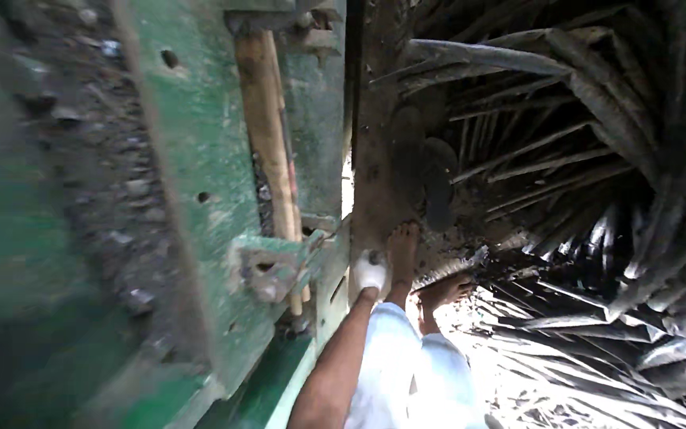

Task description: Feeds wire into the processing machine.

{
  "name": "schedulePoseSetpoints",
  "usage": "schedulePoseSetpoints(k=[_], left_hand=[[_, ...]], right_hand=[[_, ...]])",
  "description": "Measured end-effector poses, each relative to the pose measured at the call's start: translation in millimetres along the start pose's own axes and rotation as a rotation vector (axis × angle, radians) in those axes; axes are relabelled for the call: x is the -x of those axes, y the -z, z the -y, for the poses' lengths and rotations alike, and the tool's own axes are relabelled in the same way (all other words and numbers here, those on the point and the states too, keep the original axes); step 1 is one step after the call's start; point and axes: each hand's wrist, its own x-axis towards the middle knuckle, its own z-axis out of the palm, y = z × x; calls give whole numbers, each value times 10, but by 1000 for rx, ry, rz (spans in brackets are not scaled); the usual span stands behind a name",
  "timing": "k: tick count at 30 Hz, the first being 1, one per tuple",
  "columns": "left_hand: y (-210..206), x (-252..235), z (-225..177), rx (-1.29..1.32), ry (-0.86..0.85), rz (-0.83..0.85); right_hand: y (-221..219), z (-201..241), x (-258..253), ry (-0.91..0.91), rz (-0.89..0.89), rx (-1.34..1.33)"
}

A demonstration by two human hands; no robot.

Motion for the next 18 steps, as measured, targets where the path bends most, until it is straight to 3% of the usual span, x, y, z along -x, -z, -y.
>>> schedulePoseSetpoints(k=[2,5,8,11,14,18], left_hand=[[-12,174,413,62,-85,-143],[334,762,642,150,-91,-308],[774,1215,869,177,44,-506],[1184,1361,1070,98,262,-643],[1503,1271,1209,13,462,-659],[1721,1016,1423,-292,478,-427]], right_hand=[[-29,-106,89,51,-34,27],[-95,-572,258,154,-209,105],[-204,-847,266,212,-338,99],[-265,-873,282,213,-396,53],[-284,-879,291,174,-368,46],[-210,-833,314,119,-341,76]])
